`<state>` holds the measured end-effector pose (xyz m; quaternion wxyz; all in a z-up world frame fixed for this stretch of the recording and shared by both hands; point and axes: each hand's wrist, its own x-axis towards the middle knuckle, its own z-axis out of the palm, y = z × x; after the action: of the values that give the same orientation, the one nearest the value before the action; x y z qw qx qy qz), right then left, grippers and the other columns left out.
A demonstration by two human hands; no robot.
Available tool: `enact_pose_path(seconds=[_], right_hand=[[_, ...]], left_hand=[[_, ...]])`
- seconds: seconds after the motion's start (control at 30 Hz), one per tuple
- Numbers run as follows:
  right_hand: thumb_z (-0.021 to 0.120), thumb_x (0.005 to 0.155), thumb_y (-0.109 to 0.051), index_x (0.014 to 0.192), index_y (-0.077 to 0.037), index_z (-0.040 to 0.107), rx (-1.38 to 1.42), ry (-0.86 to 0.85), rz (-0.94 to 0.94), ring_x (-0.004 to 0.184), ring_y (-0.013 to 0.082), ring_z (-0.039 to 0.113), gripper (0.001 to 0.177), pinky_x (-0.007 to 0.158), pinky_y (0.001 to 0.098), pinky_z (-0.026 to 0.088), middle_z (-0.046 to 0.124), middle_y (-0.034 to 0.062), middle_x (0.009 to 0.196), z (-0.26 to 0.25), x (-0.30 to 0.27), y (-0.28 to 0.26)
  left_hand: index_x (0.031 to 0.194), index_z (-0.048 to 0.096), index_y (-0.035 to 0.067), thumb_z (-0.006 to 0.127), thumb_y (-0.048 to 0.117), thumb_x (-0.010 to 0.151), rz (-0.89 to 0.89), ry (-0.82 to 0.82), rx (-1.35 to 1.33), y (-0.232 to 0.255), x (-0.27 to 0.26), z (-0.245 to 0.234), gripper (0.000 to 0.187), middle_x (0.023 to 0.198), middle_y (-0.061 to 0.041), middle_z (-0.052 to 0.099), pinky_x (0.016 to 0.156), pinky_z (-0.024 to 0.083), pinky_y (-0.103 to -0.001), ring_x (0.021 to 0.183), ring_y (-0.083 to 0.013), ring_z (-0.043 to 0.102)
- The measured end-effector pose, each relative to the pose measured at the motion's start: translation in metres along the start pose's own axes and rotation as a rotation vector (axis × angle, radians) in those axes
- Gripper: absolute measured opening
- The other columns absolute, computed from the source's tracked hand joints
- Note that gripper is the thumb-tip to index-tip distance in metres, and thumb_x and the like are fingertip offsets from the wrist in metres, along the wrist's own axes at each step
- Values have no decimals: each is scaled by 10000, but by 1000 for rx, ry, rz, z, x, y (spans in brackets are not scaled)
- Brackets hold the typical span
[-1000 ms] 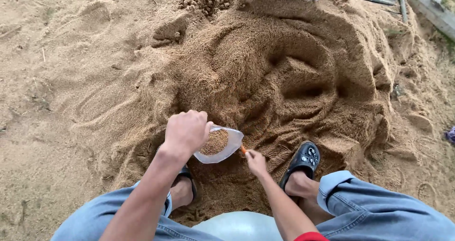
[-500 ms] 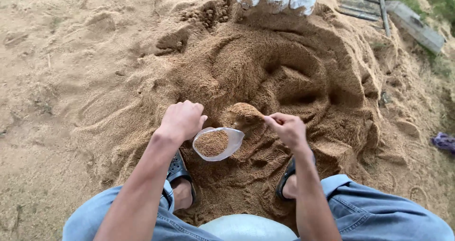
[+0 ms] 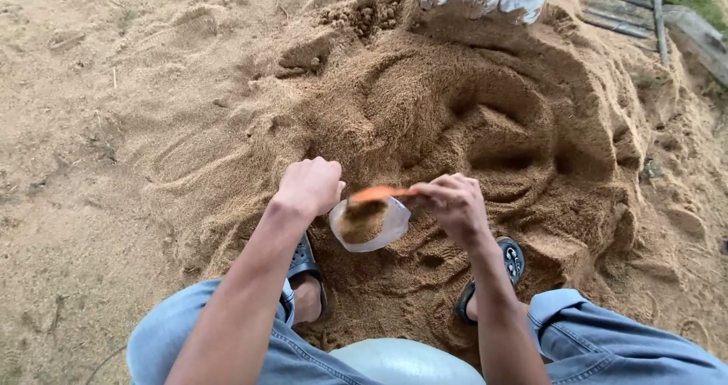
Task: The person scoops grains from a large pile on the ground using an orange scoop and transfers them into a clear plastic bag held in the left hand. The person repeats this scooping and filling action multiple times.
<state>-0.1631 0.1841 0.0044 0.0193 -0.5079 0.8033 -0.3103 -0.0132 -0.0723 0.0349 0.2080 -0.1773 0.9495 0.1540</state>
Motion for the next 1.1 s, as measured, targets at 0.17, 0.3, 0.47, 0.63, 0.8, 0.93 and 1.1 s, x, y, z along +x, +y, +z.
enact_pose_path(seconds=[0.17,0.3,0.47,0.63,0.8,0.93,1.1], right_hand=[[608,1021,-92,1215,-147,742,344,107,424,825,182,599,242,764,344,493,691,60,941,23,-17,31],[563,1010,-53,1181,-68,741,339,46,806,639,198,554,248,575,347,423,657,98,759,80,-62,89],[593,991,-163,1177,-159,748,71,-145,1049,992,412,728,243,847,505,554,762,202,1005,160,-146,121],[445,1076,-147,1329,-129,664,223,-135,1082,637,247,659,334,580,330,502,724,173,855,171,-153,66],[520,1008,-31,1253,-24,714,595,-97,975,870,277,680,312,786,435,541,732,241,1007,212,-151,61],[557,1003,-62,1172,-47,746,709,-69,1028,658,179,568,255,624,330,497,636,91,746,214,-143,79],[692,928,-448,1061,-321,825,374,-122,1079,893,289,729,228,805,434,529,772,76,820,217,-142,122]], left_hand=[[1056,759,48,610,307,984,-28,-85,-14,19,-17,2,307,948,-210,773,876,605,-542,969,-383,768],[1038,768,47,733,441,908,14,-137,63,28,-7,17,416,917,-168,781,871,607,-527,977,-361,772],[919,798,106,709,359,896,18,-32,154,11,16,61,269,846,-129,790,794,609,-537,904,-342,788],[938,800,92,613,310,964,50,-6,95,27,6,38,288,866,-168,792,799,608,-530,912,-372,785],[755,785,198,576,207,930,110,165,195,16,27,77,273,692,-50,752,716,614,-469,774,-288,789],[773,790,199,527,213,964,97,179,145,25,4,29,326,707,-68,752,685,618,-458,738,-273,785],[960,791,141,469,401,1067,20,129,87,25,-5,1,428,812,-96,762,753,638,-461,788,-269,782]])
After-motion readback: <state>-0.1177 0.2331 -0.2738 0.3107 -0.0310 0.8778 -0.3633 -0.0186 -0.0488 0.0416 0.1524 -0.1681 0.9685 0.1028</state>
